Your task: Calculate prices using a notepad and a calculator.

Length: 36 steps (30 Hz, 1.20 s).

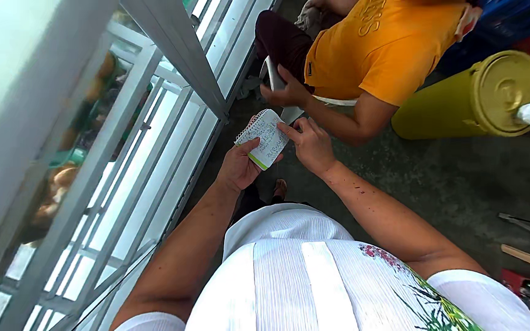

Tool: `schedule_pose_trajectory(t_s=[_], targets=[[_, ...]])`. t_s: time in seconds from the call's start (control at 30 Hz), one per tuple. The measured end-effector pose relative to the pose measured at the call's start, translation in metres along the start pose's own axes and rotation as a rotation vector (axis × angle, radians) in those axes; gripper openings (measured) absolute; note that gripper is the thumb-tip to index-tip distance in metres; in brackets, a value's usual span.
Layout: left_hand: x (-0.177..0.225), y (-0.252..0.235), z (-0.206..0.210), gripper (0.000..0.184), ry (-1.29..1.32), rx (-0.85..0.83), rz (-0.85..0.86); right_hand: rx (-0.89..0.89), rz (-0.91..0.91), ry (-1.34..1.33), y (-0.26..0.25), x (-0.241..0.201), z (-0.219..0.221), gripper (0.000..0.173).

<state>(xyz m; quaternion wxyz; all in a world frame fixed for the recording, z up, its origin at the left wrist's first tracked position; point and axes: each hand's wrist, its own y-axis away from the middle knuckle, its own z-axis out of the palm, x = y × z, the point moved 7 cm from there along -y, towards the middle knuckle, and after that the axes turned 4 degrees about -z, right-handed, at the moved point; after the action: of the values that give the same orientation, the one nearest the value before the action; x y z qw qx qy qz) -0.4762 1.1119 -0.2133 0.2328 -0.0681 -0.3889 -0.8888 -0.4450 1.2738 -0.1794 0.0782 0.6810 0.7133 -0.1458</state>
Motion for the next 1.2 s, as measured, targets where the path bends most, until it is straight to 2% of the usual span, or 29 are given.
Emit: schedule_pose_trajectory(t_s=[0.4,0.47,0.57,0.67,0.77,0.83,0.9,1.0,1.07,1.13,1.2], targets=[[0.018,-0.018,-0.002,0.034,-0.041,0.033,-0.047,-0.085,0.026,0.017,-0.022,0.004,0.007,0.04],[0.022,-0.02,-0.001,0.034,-0.043,0.047,-0.032,-0.09,0.059,0.016,-0.024,0.007,0.004,0.043],[0.033,-0.026,0.003,0.032,-0.023,0.04,0.021,-0.009,0.102,0.018,-0.023,0.007,-0.013,0.053],[0.047,-0.038,0.01,0.032,-0.03,0.056,0.077,0.101,0.112,-0.003,-0.008,0.002,-0.032,0.042],[0.063,-0.059,0.016,0.031,-0.053,0.022,0.135,0.092,0.141,-0.078,0.02,-0.001,-0.03,0.038],[0.072,-0.077,0.019,0.03,-0.044,0.012,0.163,0.024,0.175,-0.122,0.045,0.0,-0.015,0.037],[0.082,-0.094,0.025,0.03,-0.028,0.015,0.193,-0.126,0.23,-0.163,0.072,0.004,0.005,0.037],[0.101,-0.115,0.036,0.031,-0.088,0.052,0.26,-0.544,0.386,-0.254,0.115,0.018,0.043,0.04],[0.112,-0.122,0.039,0.041,-0.19,0.109,0.278,-0.759,0.495,-0.3,0.147,0.032,0.066,0.042],[0.122,-0.119,0.039,0.052,-0.313,0.185,0.265,-0.869,0.596,-0.319,0.18,0.049,0.085,0.042],[0.135,-0.108,0.044,0.055,-0.45,0.255,0.261,-0.908,0.701,-0.339,0.214,0.068,0.103,0.042]])
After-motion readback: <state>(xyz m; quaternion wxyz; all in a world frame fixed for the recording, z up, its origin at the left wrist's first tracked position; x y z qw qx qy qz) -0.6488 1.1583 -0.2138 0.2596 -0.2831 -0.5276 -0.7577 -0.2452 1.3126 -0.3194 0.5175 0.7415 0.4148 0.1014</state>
